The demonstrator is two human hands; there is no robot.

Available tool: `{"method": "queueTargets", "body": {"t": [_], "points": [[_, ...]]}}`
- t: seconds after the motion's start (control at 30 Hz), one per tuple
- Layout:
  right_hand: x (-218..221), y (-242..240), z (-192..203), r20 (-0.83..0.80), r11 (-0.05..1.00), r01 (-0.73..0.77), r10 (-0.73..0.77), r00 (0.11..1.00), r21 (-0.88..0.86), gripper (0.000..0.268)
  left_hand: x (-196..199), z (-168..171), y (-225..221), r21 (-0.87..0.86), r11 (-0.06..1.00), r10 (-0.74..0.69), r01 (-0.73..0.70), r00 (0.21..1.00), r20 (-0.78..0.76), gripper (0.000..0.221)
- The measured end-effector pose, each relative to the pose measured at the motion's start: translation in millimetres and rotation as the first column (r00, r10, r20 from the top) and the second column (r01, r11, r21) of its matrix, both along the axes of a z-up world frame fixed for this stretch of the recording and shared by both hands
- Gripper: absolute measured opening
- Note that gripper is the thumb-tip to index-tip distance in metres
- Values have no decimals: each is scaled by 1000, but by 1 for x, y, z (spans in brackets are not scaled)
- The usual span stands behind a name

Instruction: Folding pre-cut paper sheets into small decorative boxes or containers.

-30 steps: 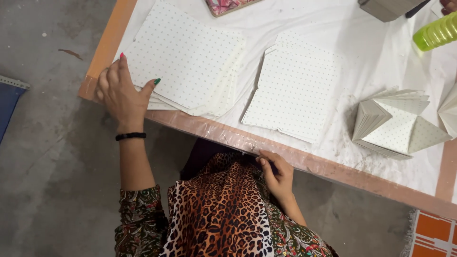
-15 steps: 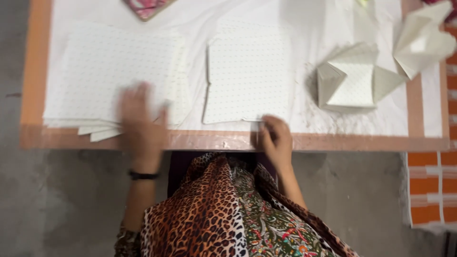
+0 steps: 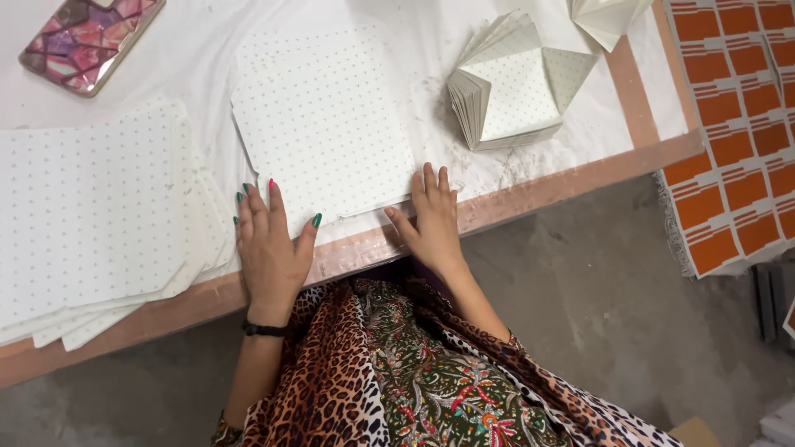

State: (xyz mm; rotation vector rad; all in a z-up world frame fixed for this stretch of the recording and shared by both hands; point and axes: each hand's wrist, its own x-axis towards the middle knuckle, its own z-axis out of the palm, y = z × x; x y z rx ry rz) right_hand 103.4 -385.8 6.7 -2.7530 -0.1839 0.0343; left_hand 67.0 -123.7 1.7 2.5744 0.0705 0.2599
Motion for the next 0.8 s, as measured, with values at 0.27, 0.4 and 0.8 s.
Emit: {"method": "queueTargets", "body": {"t": [0.27,0.4,0.8], "points": [[9,0,4,30,1000,-1,1,1000,8,82,0,-10,6,-16,1000,5,-6,998,-59,83],[15,-7,-7,-14,999,-34,33,999,-38,87,-3,-3,2,-1,1000,4,-4,1000,-23,81],[4,-13,7,44,713,58,-123,991,699,40,-10,17,-5,-261,965,20,-1,997,69,69]]}}
